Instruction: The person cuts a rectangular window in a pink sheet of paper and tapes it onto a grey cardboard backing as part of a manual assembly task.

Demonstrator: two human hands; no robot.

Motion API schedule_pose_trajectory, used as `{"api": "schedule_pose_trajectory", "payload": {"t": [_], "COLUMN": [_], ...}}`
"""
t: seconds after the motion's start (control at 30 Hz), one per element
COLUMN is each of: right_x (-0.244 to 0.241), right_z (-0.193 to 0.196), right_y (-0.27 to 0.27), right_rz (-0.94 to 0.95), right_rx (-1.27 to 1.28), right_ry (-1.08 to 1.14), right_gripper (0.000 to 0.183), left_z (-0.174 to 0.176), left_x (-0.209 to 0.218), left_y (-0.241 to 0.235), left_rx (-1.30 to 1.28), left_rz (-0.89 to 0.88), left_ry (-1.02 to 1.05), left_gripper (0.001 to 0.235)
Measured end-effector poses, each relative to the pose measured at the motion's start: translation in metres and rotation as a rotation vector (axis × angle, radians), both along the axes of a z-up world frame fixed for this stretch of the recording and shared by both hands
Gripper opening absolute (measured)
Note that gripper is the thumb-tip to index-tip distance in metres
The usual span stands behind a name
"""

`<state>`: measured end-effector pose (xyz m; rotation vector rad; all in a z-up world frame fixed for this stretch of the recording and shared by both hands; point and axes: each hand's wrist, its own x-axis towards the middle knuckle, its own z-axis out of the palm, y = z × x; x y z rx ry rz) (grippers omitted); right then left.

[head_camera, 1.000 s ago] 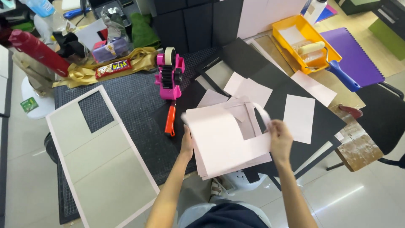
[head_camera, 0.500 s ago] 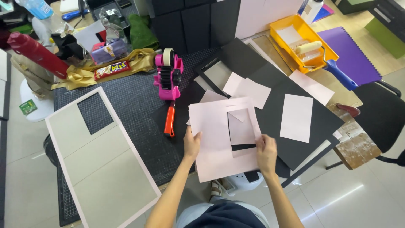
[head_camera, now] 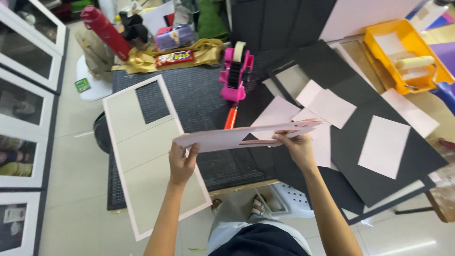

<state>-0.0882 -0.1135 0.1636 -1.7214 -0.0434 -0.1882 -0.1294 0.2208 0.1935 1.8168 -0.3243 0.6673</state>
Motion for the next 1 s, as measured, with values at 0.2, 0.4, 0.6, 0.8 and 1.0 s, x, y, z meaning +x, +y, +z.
{"api": "schedule_pose_trajectory", "payload": {"t": [0.2,0.4,0.6,0.8,1.0], "right_x": [0.011,0.011,0.011,0.010,0.027], "right_z": [-0.040,-0.061,-0.117,-0.115,-0.069], "right_y": [0.050,0.048,0.037,0.040,0.094], "right_rz": [0.131,0.003,0.002,-0.284,-0.084], "right_rx": [0.143,0.043,-0.002,-0.124,1.010], "right_ry": [-0.023,0.006,-0.107,0.053,0.149], "right_gripper": [0.033,0.007,0.003,0.060,0.051], "left_z": [-0.047,-0.036,-0.109,-0.076,0.046], "left_x": [-0.016,-0.010,0.009,0.041,0.109], "left_y": [0.025,0.029,0.039,0.028,-0.024], "left_rx": [-0.195,-0.100,-0.110,-0.121,-0.120], "left_rz": [0.012,0.010,-0.036,0.107,-0.072], "left_ry": [0.319,0.302,0.279,0.433,0.173], "left_gripper": [0.039,0.017,0.012,0.041,0.039]}}
